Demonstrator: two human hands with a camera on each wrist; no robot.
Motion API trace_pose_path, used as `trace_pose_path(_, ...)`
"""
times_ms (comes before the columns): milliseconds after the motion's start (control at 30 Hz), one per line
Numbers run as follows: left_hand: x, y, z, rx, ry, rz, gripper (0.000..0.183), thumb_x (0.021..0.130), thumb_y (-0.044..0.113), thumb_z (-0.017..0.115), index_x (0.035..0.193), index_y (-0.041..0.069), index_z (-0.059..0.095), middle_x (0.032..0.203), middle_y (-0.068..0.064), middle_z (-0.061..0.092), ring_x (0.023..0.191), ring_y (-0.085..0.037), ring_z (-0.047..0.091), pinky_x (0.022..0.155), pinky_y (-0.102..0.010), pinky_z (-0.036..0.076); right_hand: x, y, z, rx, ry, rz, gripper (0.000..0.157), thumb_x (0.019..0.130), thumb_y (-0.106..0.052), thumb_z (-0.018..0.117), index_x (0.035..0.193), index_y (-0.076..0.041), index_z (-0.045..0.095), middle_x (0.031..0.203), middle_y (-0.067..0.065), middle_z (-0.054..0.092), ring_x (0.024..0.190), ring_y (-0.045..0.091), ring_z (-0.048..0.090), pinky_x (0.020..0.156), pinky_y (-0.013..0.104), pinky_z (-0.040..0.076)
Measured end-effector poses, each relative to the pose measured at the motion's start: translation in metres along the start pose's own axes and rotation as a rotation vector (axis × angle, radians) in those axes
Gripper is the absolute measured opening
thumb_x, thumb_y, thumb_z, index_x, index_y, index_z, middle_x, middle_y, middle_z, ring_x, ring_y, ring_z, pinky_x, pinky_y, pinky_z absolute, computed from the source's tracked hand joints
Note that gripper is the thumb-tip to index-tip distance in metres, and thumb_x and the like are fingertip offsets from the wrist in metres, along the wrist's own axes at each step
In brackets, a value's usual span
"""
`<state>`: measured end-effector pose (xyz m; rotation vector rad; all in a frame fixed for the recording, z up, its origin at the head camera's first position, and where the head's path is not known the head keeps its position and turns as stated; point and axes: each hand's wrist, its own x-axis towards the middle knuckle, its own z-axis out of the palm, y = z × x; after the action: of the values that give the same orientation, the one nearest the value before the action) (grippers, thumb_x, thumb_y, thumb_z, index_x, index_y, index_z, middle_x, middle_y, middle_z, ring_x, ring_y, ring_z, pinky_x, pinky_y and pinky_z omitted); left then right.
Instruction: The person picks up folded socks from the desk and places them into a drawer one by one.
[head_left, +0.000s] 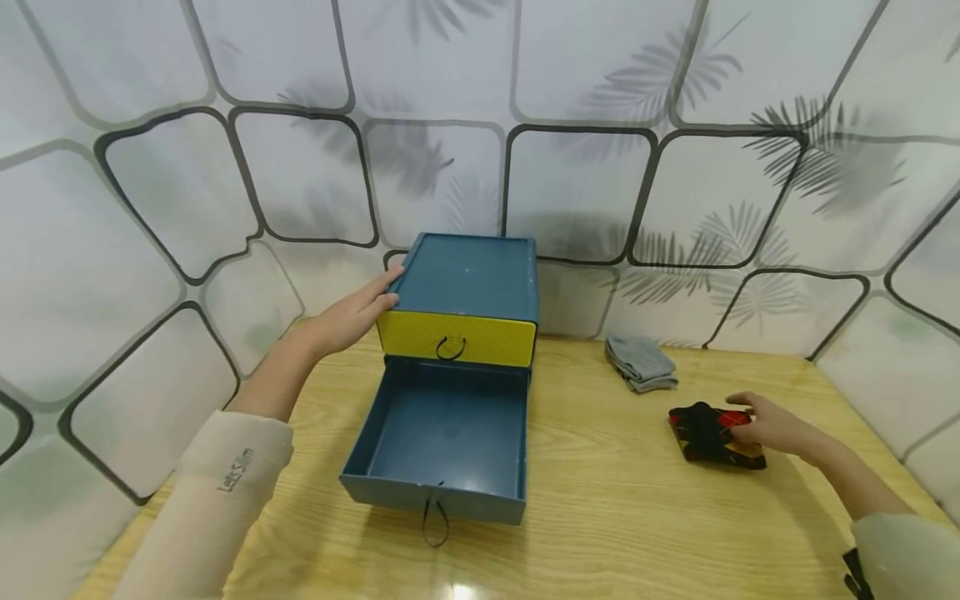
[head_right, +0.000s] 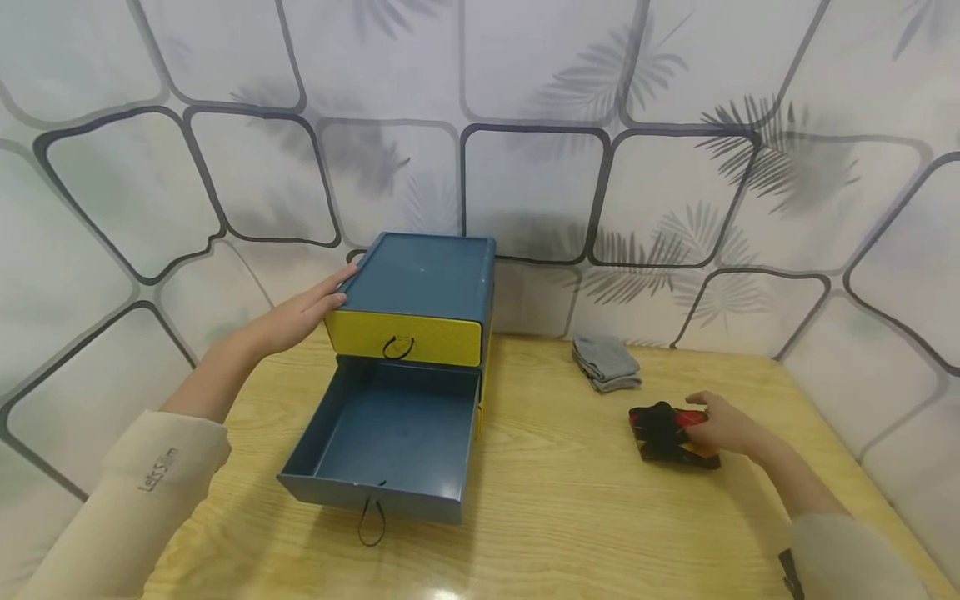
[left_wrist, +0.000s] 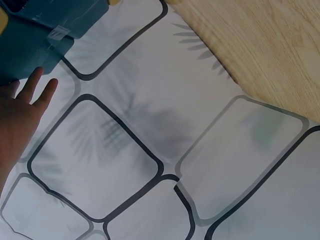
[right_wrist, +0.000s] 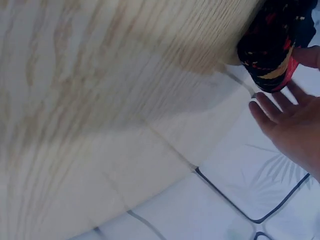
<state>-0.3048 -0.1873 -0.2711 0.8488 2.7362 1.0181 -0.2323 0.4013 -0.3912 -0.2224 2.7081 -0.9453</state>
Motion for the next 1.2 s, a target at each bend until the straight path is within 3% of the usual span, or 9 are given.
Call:
trace_pose_path(100, 0.0, -0.001, 0.0, 0.002, 0.003, -0.003, 0.06, 0.101, 0.043, 0.022, 0.149, 0.015, 0.001, 0.152, -0.006, -0.003, 0.137, -0.028, 0.001, 0.107, -0.052, 0.008, 0.006, -0.005, 0.007, -0.102, 0.027, -0.142, 0.049, 0.093, -0.012, 0.052, 0.13, 0.016, 0.034, 0.128, 0.042, 0.029, 0.112, 0.058, 0.033, 0.082, 0.059, 0.04)
trace_pose_path(200, 0.0, 0.001, 0.0, 0.009, -0.003, 0.001, 0.06, 0.101, 0.043, 0.022, 0.149, 0.015, 0.0, 0.152, -0.006, -0.004, 0.137, -0.028, 0.001, 0.106, -0.052, 0.007, 0.009, -0.008, 0.01, -0.202, 0.006, -0.21, 0.045, 0.094, -0.014, 0.052, 0.131, 0.009, 0.041, 0.13, 0.038, 0.034, 0.107, 0.053, 0.043, 0.08, 0.058, 0.041)
trace_pose_path(333, -0.001, 0.001, 0.001, 0.01, 0.002, 0.0, 0.06, 0.101, 0.042, 0.023, 0.149, 0.015, 0.001, 0.152, -0.006, -0.004, 0.137, -0.028, 0.001, 0.107, -0.052, 0.007, 0.014, -0.013, 0.009, -0.311, -0.049, -0.191, 0.049, 0.088, -0.015, 0.059, 0.131, 0.003, 0.045, 0.128, 0.034, 0.04, 0.085, 0.036, 0.055, 0.068, 0.045, 0.042)
trace_pose_path(533, -0.001, 0.001, 0.001, 0.016, -0.001, 0.004, 0.059, 0.101, 0.042, 0.023, 0.149, 0.015, 0.0, 0.152, -0.006, -0.004, 0.137, -0.027, 0.0, 0.107, -0.051, 0.007, 0.017, -0.025, 0.001, -0.341, -0.177, -0.053, 0.052, 0.082, -0.02, 0.062, 0.125, 0.007, 0.049, 0.116, 0.032, 0.048, 0.09, 0.037, 0.052, 0.071, 0.047, 0.042)
trace_pose_path(633, -0.001, 0.001, 0.0, 0.016, -0.004, 0.002, 0.059, 0.101, 0.042, 0.023, 0.149, 0.015, 0.0, 0.152, -0.005, -0.004, 0.137, -0.027, 0.0, 0.107, -0.051, 0.007, 0.018, -0.027, -0.001, -0.322, -0.192, -0.014, 0.043, 0.078, -0.019, 0.062, 0.112, 0.006, 0.054, 0.1, 0.023, 0.053, 0.077, 0.028, 0.048, 0.067, 0.042, 0.04)
trace_pose_path(767, -0.001, 0.001, 0.0, 0.016, -0.013, 0.0, 0.06, 0.101, 0.042, 0.023, 0.149, 0.016, 0.0, 0.152, -0.005, -0.005, 0.137, -0.027, 0.0, 0.107, -0.052, 0.007, 0.018, -0.025, 0.0, -0.284, -0.177, -0.013, 0.026, 0.074, -0.016, 0.064, 0.093, -0.002, 0.051, 0.086, 0.011, 0.042, 0.071, 0.023, 0.04, 0.061, 0.036, 0.033)
trace_pose_path(900, -0.001, 0.001, 0.0, 0.011, -0.009, -0.002, 0.06, 0.101, 0.043, 0.023, 0.149, 0.016, 0.0, 0.152, -0.005, -0.005, 0.137, -0.027, 0.001, 0.107, -0.052, 0.007, 0.018, -0.022, 0.0, -0.207, -0.194, -0.011, 0.029, 0.072, -0.011, 0.065, 0.092, 0.0, 0.046, 0.083, 0.009, 0.043, 0.07, 0.02, 0.042, 0.06, 0.033, 0.035)
trace_pose_path(1033, -0.002, 0.0, 0.0, 0.015, -0.003, 0.002, 0.06, 0.101, 0.043, 0.022, 0.149, 0.016, 0.0, 0.152, -0.005, -0.004, 0.137, -0.027, 0.001, 0.107, -0.052, 0.007, 0.016, -0.022, -0.004, -0.164, -0.231, -0.022, 0.047, 0.073, -0.009, 0.067, 0.109, 0.013, 0.048, 0.1, 0.025, 0.052, 0.082, 0.027, 0.052, 0.069, 0.038, 0.045)
trace_pose_path(1200, -0.003, -0.001, 0.0, 0.018, 0.0, 0.008, 0.059, 0.101, 0.042, 0.023, 0.149, 0.016, 0.0, 0.152, -0.005, -0.004, 0.137, -0.027, 0.001, 0.107, -0.051, 0.008, 0.012, -0.022, -0.007, -0.101, -0.295, 0.022, 0.057, 0.079, -0.013, 0.07, 0.123, 0.014, 0.044, 0.12, 0.043, 0.036, 0.098, 0.043, 0.051, 0.07, 0.048, 0.048)
